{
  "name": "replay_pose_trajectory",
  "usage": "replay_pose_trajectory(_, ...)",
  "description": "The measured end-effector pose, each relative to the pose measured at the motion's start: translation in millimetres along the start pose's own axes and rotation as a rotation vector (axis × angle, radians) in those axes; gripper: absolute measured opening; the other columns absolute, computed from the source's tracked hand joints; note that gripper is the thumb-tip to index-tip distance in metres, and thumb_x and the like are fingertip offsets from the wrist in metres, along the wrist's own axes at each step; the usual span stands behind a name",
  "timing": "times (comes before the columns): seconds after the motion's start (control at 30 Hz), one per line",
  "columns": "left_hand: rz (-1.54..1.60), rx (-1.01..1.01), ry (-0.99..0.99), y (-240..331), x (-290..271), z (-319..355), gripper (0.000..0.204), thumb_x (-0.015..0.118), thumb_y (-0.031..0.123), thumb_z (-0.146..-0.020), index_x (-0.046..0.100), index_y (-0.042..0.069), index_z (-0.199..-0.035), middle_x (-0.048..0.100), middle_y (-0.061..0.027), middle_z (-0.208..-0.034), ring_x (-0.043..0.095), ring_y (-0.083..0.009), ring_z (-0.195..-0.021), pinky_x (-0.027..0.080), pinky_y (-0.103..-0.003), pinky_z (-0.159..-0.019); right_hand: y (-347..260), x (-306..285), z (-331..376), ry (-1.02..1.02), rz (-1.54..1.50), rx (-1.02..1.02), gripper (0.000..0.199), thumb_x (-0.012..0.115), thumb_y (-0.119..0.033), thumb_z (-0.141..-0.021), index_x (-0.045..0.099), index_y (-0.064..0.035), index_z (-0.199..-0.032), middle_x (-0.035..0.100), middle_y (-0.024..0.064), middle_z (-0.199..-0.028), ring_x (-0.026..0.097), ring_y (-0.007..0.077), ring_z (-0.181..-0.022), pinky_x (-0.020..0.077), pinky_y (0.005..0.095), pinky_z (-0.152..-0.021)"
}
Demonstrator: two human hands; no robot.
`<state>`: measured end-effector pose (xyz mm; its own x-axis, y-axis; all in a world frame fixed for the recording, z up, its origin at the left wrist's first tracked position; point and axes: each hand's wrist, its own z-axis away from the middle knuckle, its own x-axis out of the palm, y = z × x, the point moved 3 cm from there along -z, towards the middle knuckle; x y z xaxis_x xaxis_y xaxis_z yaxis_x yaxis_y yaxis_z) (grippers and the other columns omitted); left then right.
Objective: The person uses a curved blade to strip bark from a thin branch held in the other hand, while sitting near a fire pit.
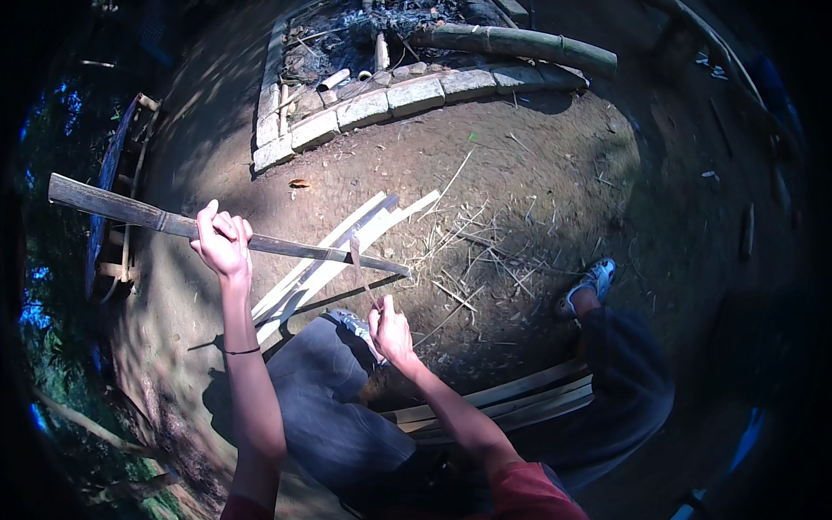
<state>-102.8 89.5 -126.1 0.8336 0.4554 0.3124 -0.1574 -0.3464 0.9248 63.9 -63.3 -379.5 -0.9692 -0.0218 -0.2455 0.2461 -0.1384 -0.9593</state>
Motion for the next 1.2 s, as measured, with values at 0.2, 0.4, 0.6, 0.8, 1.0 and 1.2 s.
replay_pose_trajectory(0.2,0.029,-0.025,-0.021,-7,-31,-11,0.04,0.044,0.022,-0.098,0.046,0.008,-0.061,0.029,-0.0019,-0.044,0.023,-0.0136,-0.031,0.024,-0.029,-0.035,71,-7,-4,-0.085,0.147,0.148,0.025,0.049,-0.022,-0.093,0.043,0.0006,-0.104,0.063,0.0319,-0.077,0.062,0.0506,-0.075,0.0482,0.0585,-0.068)
replay_pose_trajectory(0.4,0.03,-0.017,0.018,-11,-23,-15,0.036,0.044,0.021,-0.098,0.048,0.004,-0.067,0.03,-0.0025,-0.046,0.023,-0.0131,-0.033,0.024,-0.029,-0.036,108,-19,1,-0.13,0.39,0.181,0.025,0.049,-0.023,-0.092,0.044,0.0,-0.101,0.063,0.0299,-0.072,0.061,0.0502,-0.069,0.0491,0.0589,-0.064)
replay_pose_trajectory(0.6,-0.007,0.031,-0.046,-11,-26,-15,0.035,0.042,0.022,-0.1,0.051,0.004,-0.072,0.031,-0.0023,-0.048,0.023,-0.013,-0.034,0.024,-0.029,-0.036,71,-16,-3,-0.062,0.139,0.093,0.02,0.051,-0.017,-0.091,0.044,-0.0002,-0.1,0.061,0.031,-0.071,0.06,0.0504,-0.07,0.0464,0.0586,-0.063)
replay_pose_trajectory(0.8,0.036,-0.047,-0.036,-12,-26,-9,0.04,0.042,0.025,-0.099,0.044,0.009,-0.062,0.028,-0.001,-0.045,0.022,-0.0134,-0.033,0.025,-0.03,-0.037,84,-29,-6,-0.075,0.237,0.18,0.021,0.051,-0.016,-0.091,0.04,0.0011,-0.098,0.061,0.03,-0.072,0.06,0.05,-0.069,0.0468,0.0561,-0.061)
replay_pose_trajectory(1.0,-0.011,-0.017,-0.12,-9,-6,-7,0.047,0.045,0.019,-0.096,0.033,0.012,-0.051,0.028,-0.0014,-0.044,0.022,-0.0136,-0.032,0.025,-0.03,-0.037,82,-21,7,-0.09,0.21,0.158,0.024,0.05,-0.019,-0.092,0.042,0.0012,-0.101,0.062,0.0322,-0.075,0.061,0.0508,-0.071,0.0489,0.0577,-0.067)
replay_pose_trajectory(1.2,-0.015,-0.025,-0.122,-6,10,3,0.05,0.044,0.02,-0.096,0.027,0.013,-0.049,0.026,-0.0015,-0.043,0.018,-0.014,-0.032,0.02,-0.03,-0.039,53,-23,-4,0.019,0.03,0.068,0.017,0.054,-0.008,-0.089,0.043,0.0015,-0.099,0.059,0.0294,-0.071,0.061,0.0478,-0.067,0.0455,0.0541,-0.059)
